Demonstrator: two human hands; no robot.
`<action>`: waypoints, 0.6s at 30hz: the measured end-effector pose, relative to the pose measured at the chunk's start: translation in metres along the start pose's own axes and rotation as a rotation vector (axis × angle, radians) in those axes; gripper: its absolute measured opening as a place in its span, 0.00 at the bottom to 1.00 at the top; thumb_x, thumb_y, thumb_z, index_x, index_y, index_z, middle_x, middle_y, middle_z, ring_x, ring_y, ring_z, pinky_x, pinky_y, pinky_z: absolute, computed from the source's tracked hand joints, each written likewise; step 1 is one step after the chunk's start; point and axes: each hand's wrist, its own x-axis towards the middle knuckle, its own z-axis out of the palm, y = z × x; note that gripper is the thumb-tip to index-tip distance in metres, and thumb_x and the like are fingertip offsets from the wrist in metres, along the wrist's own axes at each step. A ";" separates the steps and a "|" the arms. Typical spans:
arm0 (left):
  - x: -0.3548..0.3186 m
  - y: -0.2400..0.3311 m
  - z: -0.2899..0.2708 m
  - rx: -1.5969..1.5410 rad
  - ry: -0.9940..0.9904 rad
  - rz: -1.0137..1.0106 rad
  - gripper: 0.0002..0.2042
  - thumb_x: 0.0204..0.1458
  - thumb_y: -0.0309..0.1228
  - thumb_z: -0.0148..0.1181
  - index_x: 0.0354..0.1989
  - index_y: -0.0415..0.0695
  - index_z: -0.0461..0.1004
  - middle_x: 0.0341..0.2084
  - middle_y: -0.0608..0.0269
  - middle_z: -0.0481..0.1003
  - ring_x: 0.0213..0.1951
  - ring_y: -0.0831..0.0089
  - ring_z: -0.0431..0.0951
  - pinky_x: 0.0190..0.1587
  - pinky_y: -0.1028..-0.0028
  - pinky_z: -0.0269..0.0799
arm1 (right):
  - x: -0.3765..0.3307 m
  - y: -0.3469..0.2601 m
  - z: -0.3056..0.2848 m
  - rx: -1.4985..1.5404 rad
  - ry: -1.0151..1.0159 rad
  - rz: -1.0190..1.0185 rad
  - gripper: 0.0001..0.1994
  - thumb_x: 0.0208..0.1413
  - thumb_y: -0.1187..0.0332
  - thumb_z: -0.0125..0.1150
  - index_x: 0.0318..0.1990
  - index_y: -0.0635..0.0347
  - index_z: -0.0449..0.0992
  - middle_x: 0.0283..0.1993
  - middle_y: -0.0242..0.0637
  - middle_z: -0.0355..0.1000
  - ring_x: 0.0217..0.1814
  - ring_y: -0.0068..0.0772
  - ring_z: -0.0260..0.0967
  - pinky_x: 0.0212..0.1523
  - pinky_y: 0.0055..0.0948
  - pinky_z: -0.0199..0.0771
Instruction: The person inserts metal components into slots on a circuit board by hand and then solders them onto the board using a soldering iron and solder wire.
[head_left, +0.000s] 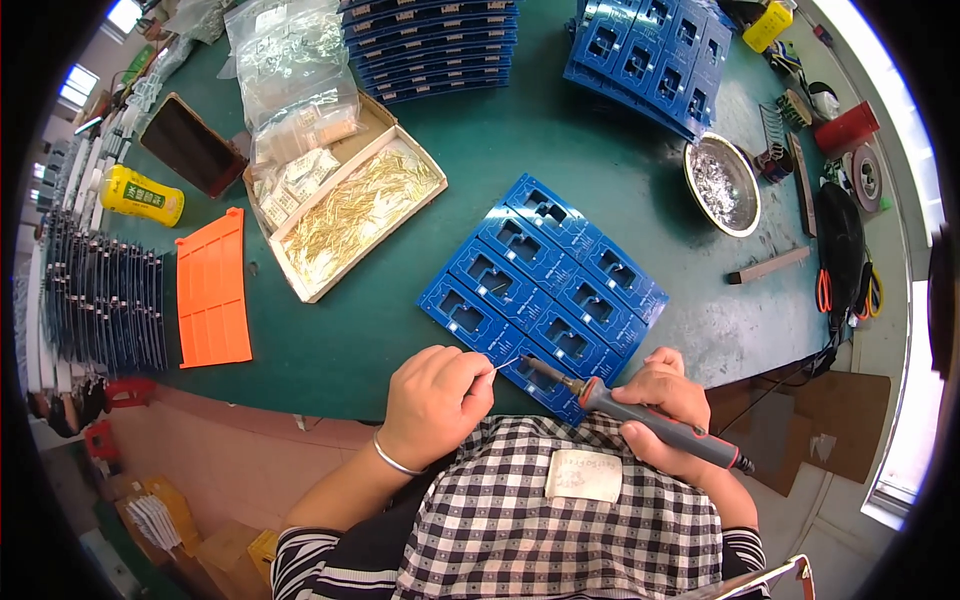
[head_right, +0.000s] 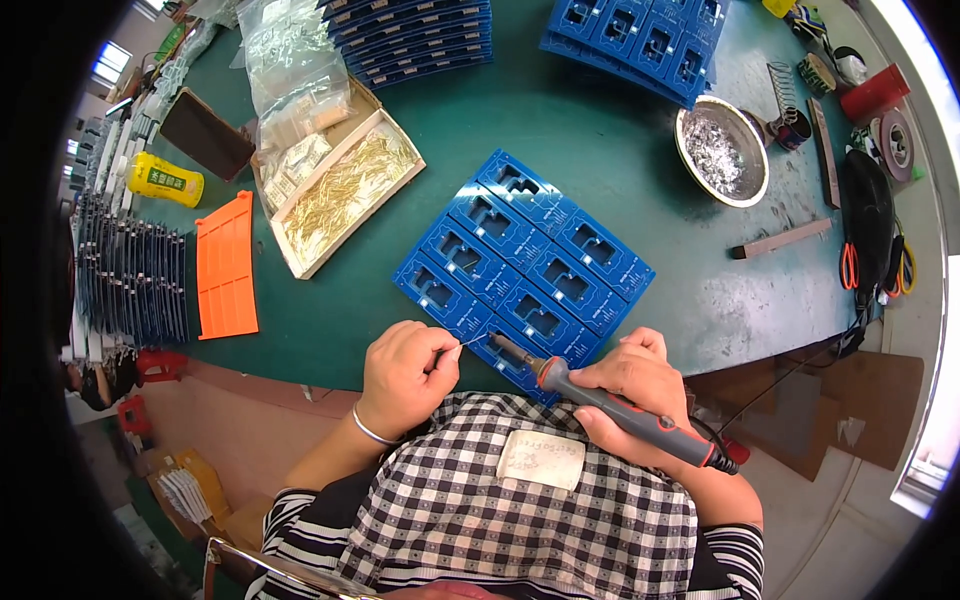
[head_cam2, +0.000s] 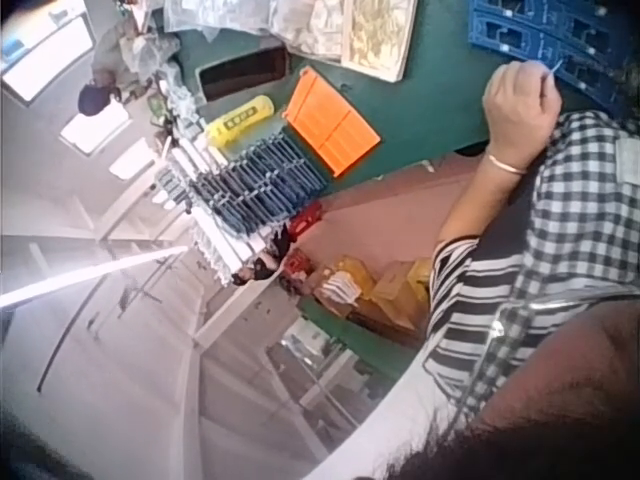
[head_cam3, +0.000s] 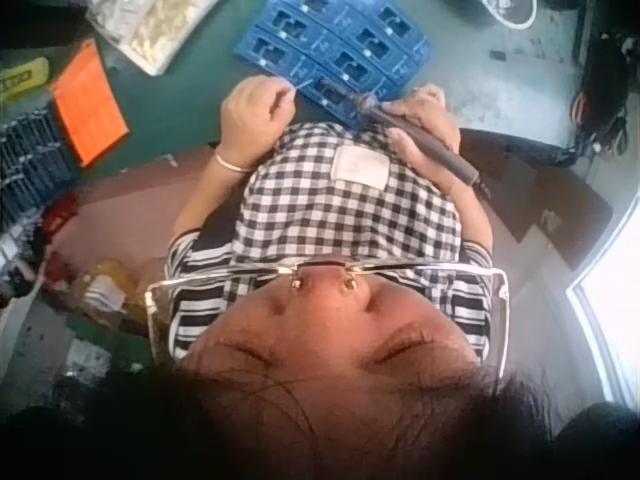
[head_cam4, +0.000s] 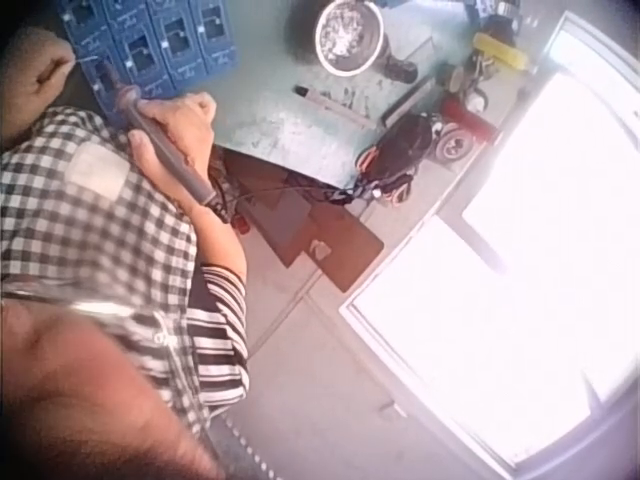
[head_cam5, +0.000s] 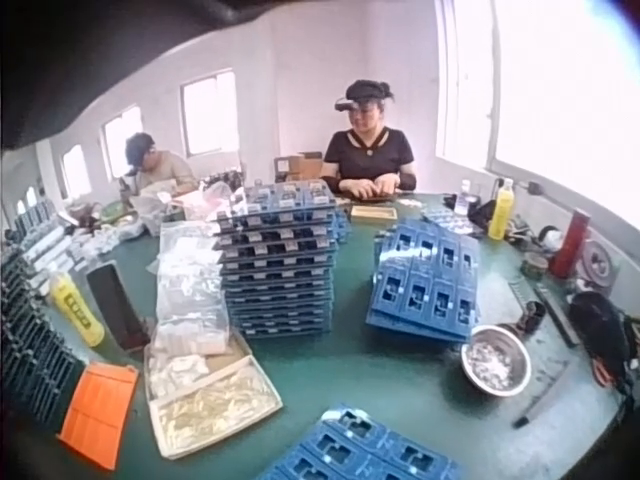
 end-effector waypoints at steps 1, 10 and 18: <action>0.000 0.000 0.001 -0.003 0.001 0.008 0.08 0.40 0.19 0.62 0.27 0.44 0.70 0.13 0.65 0.64 0.17 0.67 0.65 0.21 0.69 0.61 | 0.000 0.001 0.000 0.005 -0.002 -0.007 0.11 0.46 0.64 0.65 0.35 0.59 0.78 0.33 0.34 0.76 0.32 0.31 0.71 0.53 0.38 0.59; 0.007 0.002 -0.005 0.075 -0.004 0.042 0.07 0.39 0.21 0.64 0.27 0.44 0.73 0.15 0.64 0.68 0.18 0.65 0.68 0.22 0.69 0.63 | 0.002 -0.002 -0.008 0.016 0.001 0.023 0.12 0.45 0.63 0.65 0.35 0.59 0.78 0.31 0.34 0.76 0.31 0.30 0.71 0.53 0.38 0.58; 0.030 0.006 0.001 0.134 0.011 0.090 0.07 0.40 0.22 0.66 0.28 0.44 0.75 0.15 0.64 0.68 0.19 0.66 0.68 0.22 0.70 0.63 | 0.003 0.004 -0.022 -0.050 0.117 0.044 0.12 0.45 0.63 0.65 0.35 0.59 0.78 0.31 0.33 0.76 0.29 0.29 0.69 0.51 0.36 0.57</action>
